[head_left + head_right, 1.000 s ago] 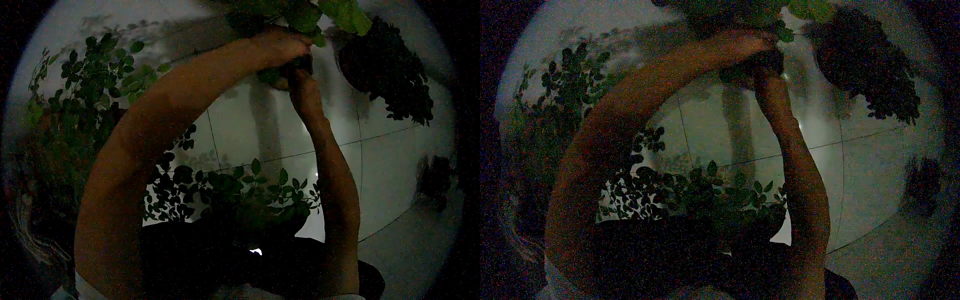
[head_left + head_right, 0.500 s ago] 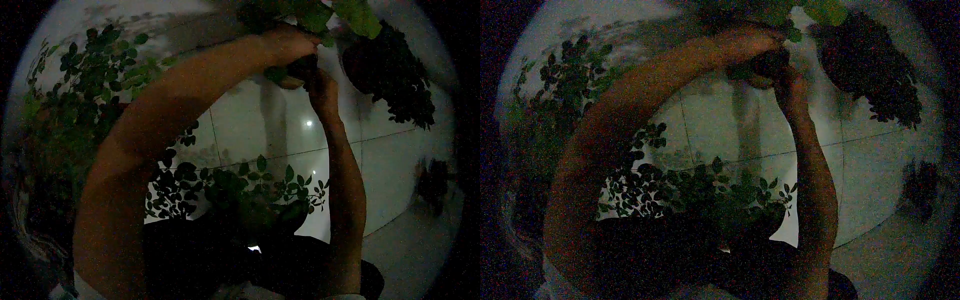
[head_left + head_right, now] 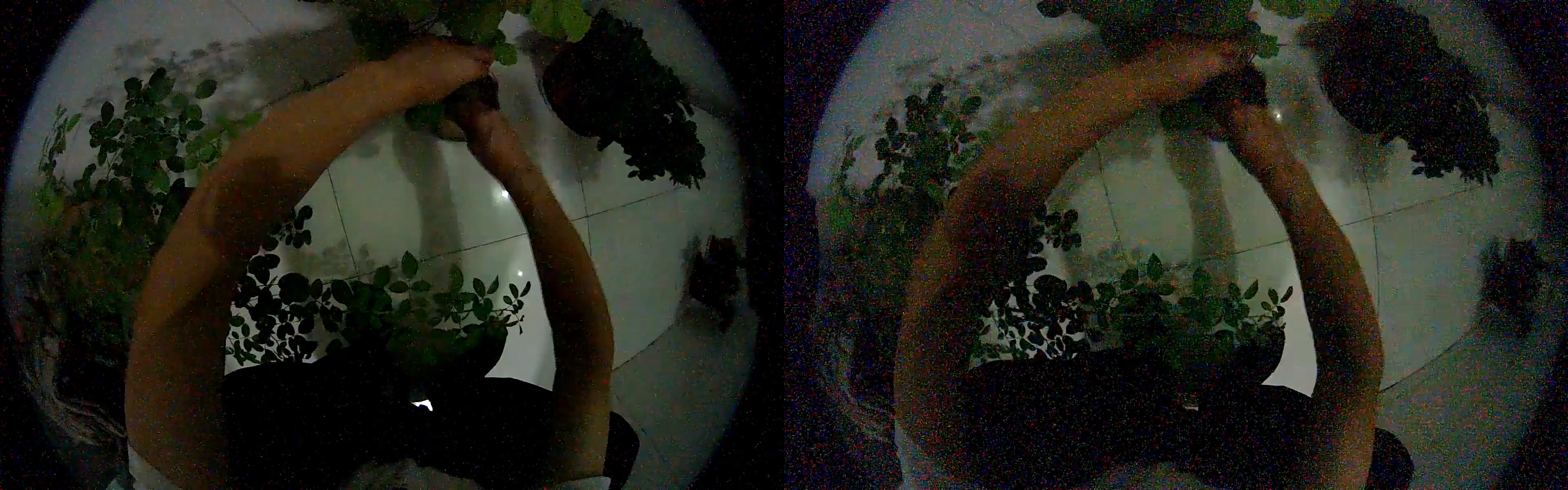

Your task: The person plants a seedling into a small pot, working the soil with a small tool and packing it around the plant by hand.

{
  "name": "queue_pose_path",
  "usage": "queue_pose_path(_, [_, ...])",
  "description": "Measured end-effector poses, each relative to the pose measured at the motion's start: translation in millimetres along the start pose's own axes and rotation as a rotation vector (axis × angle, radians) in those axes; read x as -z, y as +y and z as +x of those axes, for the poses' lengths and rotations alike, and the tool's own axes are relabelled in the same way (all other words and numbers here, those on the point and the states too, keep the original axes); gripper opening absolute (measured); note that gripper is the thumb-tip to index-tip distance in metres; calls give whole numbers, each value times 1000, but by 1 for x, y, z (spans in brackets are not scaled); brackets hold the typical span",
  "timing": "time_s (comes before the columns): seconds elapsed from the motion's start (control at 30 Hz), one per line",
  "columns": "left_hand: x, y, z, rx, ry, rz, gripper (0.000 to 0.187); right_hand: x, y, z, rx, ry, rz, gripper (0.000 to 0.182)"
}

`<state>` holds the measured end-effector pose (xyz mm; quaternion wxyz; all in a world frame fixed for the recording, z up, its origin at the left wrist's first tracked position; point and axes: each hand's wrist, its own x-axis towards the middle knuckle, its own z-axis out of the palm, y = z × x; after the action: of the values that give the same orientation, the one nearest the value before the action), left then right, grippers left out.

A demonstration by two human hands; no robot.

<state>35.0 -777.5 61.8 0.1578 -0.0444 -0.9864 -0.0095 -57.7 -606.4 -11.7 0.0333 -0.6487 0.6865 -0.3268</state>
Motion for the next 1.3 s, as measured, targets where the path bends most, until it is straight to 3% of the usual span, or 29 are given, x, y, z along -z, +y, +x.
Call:
queue_pose_path(0.17, [-18,5,7,86,-115,-256,32,-21,6,-36,-244,143,36,20])
queue_pose_path(0.23, [-17,-1,11,92,-232,-191,38,-33,29,-42,-253,194,73,16])
queue_pose_path(0.33, [-5,2,6,-168,-82,-77,28,-27,35,-41,-319,223,138,16])
queue_pose_path(0.47, [-3,8,7,-103,-45,-148,28,-2,14,-33,-488,258,362,24])
queue_pose_path(0.53, [-24,0,6,-153,69,-83,29,4,9,-29,-449,296,465,26])
queue_pose_path(0.57, [-33,-3,7,-136,49,-93,29,3,15,-28,-432,315,522,27])
queue_pose_path(0.67, [-28,6,12,-135,-58,-55,31,-14,23,-28,-449,330,225,29])
queue_pose_path(0.8, [-3,17,21,-86,-237,95,32,-32,12,-9,-358,404,253,23])
queue_pose_path(0.87, [-10,16,21,-44,-218,30,32,-19,-11,1,-216,339,11,19])
queue_pose_path(0.93, [-30,6,19,-49,-67,-140,34,-31,-13,-6,-214,227,-30,17])
queue_pose_path(1.13, [-37,-3,22,-188,-47,84,38,-26,-2,-13,-232,132,-35,17])
queue_pose_path(1.23, [-32,7,17,143,-37,-350,32,-27,9,-28,-240,118,-57,16])
queue_pose_path(1.3, [-25,7,19,104,-152,-156,30,-31,2,-32,-262,140,-30,15])
